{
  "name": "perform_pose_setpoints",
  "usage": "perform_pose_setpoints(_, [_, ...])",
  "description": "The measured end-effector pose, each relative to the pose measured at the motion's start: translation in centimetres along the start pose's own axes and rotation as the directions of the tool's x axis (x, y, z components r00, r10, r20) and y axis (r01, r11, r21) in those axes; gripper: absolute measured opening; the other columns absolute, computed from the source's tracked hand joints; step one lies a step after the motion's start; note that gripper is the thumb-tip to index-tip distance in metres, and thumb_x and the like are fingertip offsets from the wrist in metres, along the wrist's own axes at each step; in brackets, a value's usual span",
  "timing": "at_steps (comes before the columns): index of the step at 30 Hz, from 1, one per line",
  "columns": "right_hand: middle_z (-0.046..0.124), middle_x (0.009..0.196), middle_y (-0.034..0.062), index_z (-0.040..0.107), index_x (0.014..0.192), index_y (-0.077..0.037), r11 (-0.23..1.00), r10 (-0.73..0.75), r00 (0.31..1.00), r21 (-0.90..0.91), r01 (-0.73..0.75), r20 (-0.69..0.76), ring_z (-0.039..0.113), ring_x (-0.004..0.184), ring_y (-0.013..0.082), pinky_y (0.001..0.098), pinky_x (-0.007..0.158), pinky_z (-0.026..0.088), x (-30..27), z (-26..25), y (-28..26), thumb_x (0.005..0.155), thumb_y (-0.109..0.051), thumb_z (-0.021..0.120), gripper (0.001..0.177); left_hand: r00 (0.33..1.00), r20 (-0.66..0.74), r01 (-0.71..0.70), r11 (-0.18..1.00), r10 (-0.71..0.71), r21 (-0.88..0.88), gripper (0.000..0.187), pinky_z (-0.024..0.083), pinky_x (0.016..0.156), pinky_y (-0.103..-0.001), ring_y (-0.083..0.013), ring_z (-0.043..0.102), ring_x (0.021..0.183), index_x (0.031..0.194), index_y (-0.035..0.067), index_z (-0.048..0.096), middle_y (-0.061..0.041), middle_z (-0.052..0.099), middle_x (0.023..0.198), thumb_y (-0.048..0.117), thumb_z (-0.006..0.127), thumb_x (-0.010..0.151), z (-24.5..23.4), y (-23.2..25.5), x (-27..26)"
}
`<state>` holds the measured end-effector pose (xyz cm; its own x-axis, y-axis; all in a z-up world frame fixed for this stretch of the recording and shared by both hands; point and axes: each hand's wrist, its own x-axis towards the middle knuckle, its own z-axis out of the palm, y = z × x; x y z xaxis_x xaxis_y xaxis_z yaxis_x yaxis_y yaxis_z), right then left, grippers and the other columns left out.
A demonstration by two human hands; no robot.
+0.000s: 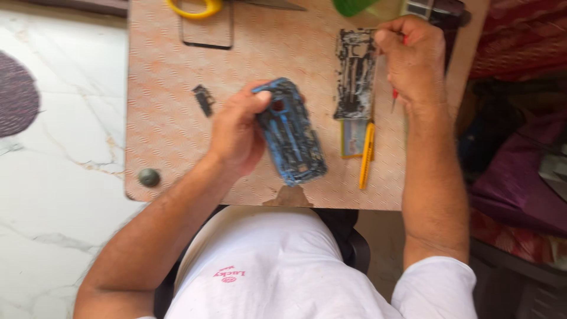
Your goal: The person is repairing a disassembled mobile phone on a table. They use a red screwdriver to work on the internal components, then remove and inspect the battery. They also use a green toothbrush to clean the phone's interior and a yellow utility knife to scrape or pry at parts of the device.
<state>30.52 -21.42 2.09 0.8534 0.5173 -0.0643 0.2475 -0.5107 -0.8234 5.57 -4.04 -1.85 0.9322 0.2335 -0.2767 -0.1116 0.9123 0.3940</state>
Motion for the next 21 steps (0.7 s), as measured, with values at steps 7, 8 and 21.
perform_pose_setpoints(7, [0.072,0.091,0.0164,0.067,0.127,0.004,0.938,-0.198,0.978,-0.275,0.210,0.069,0.074,0.087,0.0198,0.0326,0.077,0.060,-4.3,0.3,-3.2,0.105,-0.012,0.070,0.028,0.998,-0.038,0.037,0.997,-0.040,-0.061,0.037,0.058,0.099,-0.041,-0.0257,0.071,0.106,0.132,-0.007,0.054,-0.019,0.071,0.116,0.010,0.048,0.099,-0.1,-0.3,-0.2])
perform_pose_setpoints(8, [0.075,0.097,0.0140,0.064,0.131,0.003,0.974,-0.125,0.976,-0.163,0.155,0.181,0.074,0.093,0.0178,0.0299,0.082,0.059,-6.0,0.4,-3.7,0.105,-0.013,0.067,0.030,0.998,-0.033,0.047,0.996,-0.050,-0.072,0.039,0.058,0.097,-0.040,-0.0254,0.072,0.105,0.132,-0.006,0.055,-0.018,0.072,0.115,0.008,0.046,0.097,-0.3,-0.3,-0.2])
perform_pose_setpoints(21, [0.070,0.093,0.0050,0.059,0.133,0.003,0.866,0.126,0.947,0.434,-0.250,0.295,0.056,0.070,0.0017,0.0152,0.058,0.044,-14.2,2.6,-3.7,0.090,0.005,0.072,0.045,0.991,-0.007,0.133,0.991,-0.133,0.022,0.044,0.063,0.086,-0.040,-0.0177,0.070,0.102,0.135,-0.003,0.052,-0.009,0.070,0.121,0.003,0.049,0.092,-0.4,0.0,-0.1])
